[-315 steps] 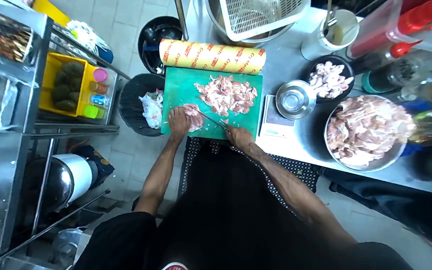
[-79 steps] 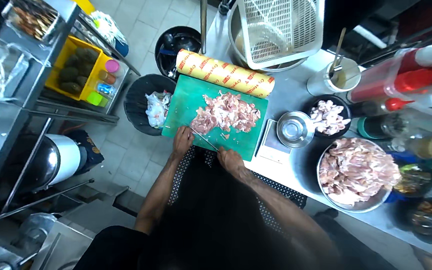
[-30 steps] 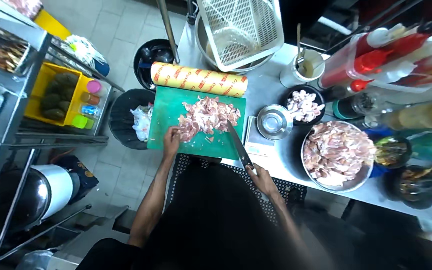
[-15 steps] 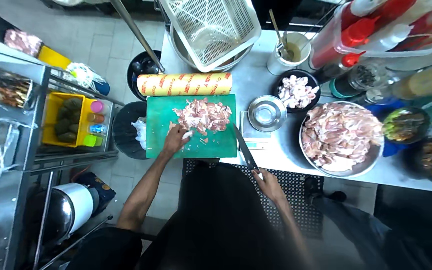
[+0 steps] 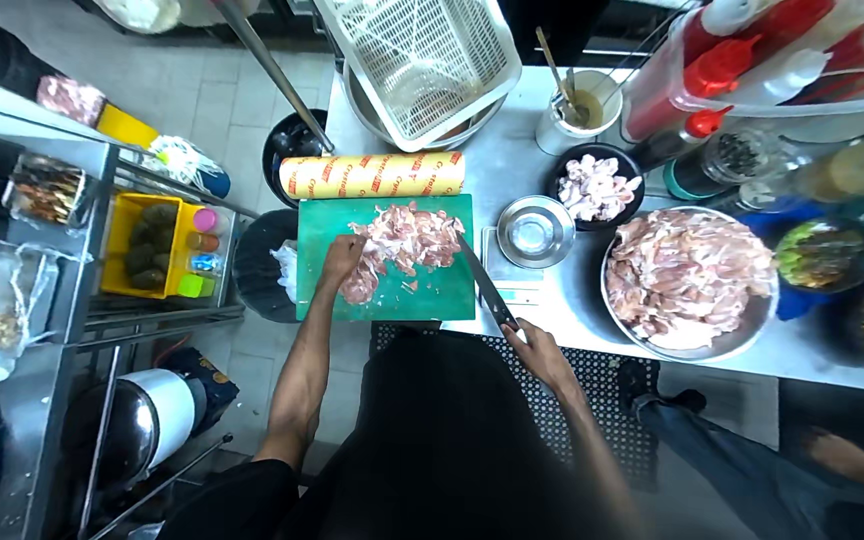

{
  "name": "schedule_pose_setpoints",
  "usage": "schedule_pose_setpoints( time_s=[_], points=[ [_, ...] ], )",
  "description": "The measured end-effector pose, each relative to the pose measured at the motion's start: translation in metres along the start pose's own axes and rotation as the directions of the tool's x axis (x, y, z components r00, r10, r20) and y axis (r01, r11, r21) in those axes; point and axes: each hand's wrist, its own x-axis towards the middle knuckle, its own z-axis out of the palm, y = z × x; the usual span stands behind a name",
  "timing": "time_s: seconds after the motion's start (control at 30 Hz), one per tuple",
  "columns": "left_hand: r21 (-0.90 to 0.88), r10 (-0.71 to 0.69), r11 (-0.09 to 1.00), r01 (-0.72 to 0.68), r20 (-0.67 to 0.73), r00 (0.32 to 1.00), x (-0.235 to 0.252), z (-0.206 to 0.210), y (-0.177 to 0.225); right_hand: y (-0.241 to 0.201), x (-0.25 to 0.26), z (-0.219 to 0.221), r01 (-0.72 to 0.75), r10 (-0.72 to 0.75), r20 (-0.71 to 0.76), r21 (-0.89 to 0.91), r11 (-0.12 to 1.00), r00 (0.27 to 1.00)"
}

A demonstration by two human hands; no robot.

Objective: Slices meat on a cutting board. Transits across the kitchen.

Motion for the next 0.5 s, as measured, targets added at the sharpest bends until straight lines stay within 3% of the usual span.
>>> schedule_pose_setpoints(
  time_s=[0.07,0.17,0.33,0.4,0.5],
  points=[
    [-0.066,0.049,0.997,-0.044,0.068,0.997,0.005,0.004,0.004,0.004,-0.003,0.001,-0.022,0.023,-0.008,0.032,0.999,1.0],
    [-0.313,-0.002,0.949,0.031,0.091,0.996,0.006,0.007,0.015,0.012,-0.008,0.006,-0.053,0.054,-0.02,0.083,0.995,0.998],
    [-0.7,-0.048,0.712,0.048,0.019,0.999,-0.003,0.003,0.052,0.024,-0.013,0.017,-0.057,0.067,-0.044,0.196,0.979,0.997],
    [-0.73,-0.01,0.682,0.042,0.049,0.999,-0.008,0.007,0.081,0.027,-0.013,0.022,-0.066,0.078,-0.046,0.219,0.973,0.996],
    [-0.698,0.099,0.708,0.103,0.242,0.965,-0.01,0.022,0.141,0.027,-0.011,0.021,-0.087,0.095,-0.032,0.192,0.978,0.995]
  ],
)
